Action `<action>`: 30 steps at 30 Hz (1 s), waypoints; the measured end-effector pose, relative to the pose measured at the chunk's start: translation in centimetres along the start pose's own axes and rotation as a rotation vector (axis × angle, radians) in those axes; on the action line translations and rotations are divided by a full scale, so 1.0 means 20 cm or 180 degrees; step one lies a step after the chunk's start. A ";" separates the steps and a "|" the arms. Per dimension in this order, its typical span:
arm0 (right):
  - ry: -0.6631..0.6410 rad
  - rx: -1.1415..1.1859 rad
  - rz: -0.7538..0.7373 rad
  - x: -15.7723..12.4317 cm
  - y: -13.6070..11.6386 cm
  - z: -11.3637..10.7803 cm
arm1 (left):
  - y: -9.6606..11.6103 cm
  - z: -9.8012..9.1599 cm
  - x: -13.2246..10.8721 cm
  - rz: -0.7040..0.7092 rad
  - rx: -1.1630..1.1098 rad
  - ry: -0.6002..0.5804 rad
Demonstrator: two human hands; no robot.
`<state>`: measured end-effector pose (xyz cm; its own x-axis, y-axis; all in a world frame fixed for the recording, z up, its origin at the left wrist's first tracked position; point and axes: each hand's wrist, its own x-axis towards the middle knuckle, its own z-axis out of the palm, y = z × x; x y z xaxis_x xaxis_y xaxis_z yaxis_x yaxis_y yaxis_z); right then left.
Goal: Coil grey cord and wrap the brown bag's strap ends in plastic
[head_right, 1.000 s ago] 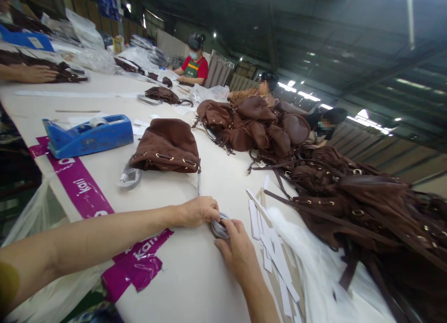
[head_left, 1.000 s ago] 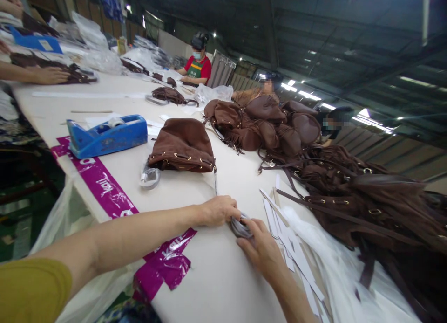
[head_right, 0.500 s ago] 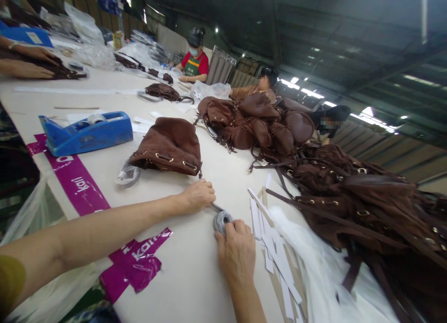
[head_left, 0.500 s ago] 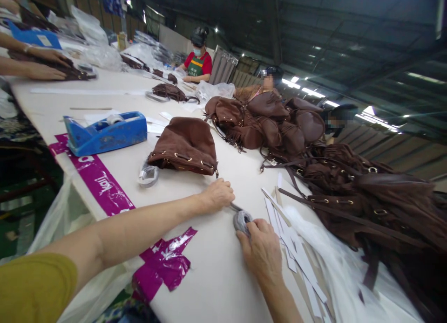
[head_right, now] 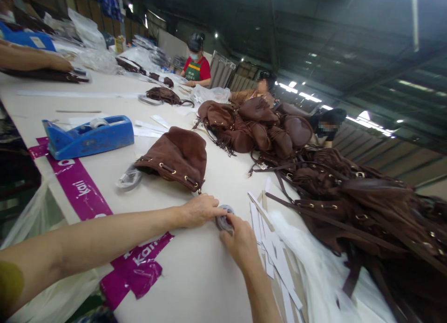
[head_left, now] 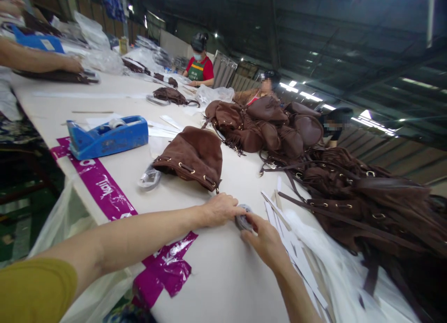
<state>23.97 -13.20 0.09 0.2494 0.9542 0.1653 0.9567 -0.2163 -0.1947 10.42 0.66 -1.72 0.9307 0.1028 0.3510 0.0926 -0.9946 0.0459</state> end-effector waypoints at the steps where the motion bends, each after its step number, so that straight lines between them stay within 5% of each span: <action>1: -0.0010 0.0190 -0.0210 -0.01 0.04 -0.01 | 0.00 0.00 0.00 0.0052 -0.0027 0.0016; 5: 0.0016 0.0219 -0.0920 -0.02 0.13 -0.04 | 0.00 0.01 0.00 0.0121 -0.0206 0.0048; 8: 0.0059 0.0108 -0.1021 -0.01 0.11 -0.03 | 0.01 0.00 -0.01 -0.0191 -0.0475 0.0021; 14: 0.0536 0.0108 -0.0422 0.00 -0.08 0.10 | 0.03 0.00 0.02 -0.0998 -0.0964 0.0061; 20: 0.0949 0.0380 0.0487 0.04 -0.23 0.18 | 0.01 0.00 0.08 -0.1051 -0.1075 -0.0093; 26: 0.0348 0.1974 0.0651 0.01 -0.15 0.05 | 0.05 0.02 0.09 -0.1261 -0.1077 -0.0020; 30: 0.0154 0.1644 0.0774 0.06 -0.02 -0.02 | 0.07 0.05 0.09 -0.1408 -0.1087 0.0074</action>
<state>23.98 -12.11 0.77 0.4713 0.8765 0.0985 0.6766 -0.2877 -0.6778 12.64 -0.54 -2.02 0.8208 0.5137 0.2498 0.3491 -0.7973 0.4924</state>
